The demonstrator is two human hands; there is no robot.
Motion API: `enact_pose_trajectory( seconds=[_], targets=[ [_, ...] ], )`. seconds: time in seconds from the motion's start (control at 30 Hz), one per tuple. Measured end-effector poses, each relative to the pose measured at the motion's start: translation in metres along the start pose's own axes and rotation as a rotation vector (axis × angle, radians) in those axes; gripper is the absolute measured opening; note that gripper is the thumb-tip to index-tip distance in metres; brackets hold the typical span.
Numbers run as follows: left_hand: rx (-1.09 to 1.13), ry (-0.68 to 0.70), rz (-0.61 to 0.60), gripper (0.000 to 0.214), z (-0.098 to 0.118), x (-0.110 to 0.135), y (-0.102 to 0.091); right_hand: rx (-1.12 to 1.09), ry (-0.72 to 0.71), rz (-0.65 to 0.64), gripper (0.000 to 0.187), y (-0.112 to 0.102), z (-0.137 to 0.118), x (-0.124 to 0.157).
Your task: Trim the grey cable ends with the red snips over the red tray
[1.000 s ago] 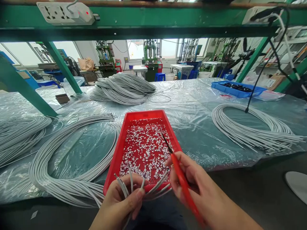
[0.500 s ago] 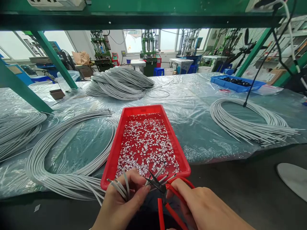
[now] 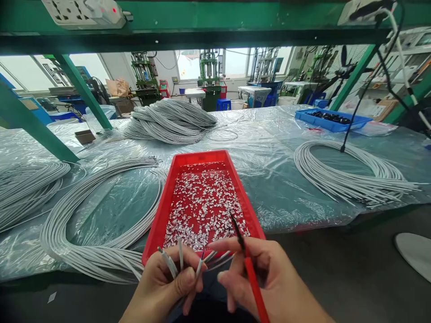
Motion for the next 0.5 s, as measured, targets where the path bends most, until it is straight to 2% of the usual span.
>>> enact_pose_trajectory(
  seconds=[0.07,0.1,0.2,0.27,0.33,0.4,0.5],
  targets=[
    [0.005,0.066,-0.156,0.02,-0.004,-0.003,0.003,-0.115,-0.016,-0.142,0.026,0.022,-0.003,-0.007],
    [0.018,0.1,-0.221,0.018,-0.006,-0.004,0.003,-0.156,-0.013,-0.151,0.026,0.029,-0.004,-0.009],
    [0.073,0.151,-0.333,0.015,-0.011,-0.007,0.001,-0.28,-0.006,0.011,0.029,0.033,-0.003,-0.013],
    [0.079,0.153,-0.355,0.017,-0.013,-0.008,0.001,-0.351,-0.036,0.129,0.031,0.032,-0.001,-0.012],
    [0.059,0.16,-0.364,0.019,-0.012,-0.008,0.002,-0.402,-0.054,0.196,0.033,0.031,0.002,-0.011],
    [0.025,0.144,-0.347,0.022,-0.01,-0.007,0.003,-0.425,-0.06,0.218,0.034,0.031,0.006,-0.012],
    [-0.043,0.013,-0.259,0.032,-0.009,-0.006,0.001,-0.41,-0.087,0.227,0.036,0.029,0.009,-0.014]
  ],
)
Point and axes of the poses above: each hand's wrist, its own x-axis away from the middle knuckle, its own y-axis out of the palm, z = x × y, the point moved 6 cm from there along -x, towards the middle knuckle, and after that the axes turned 8 degrees about -x, right-handed, at the moved point
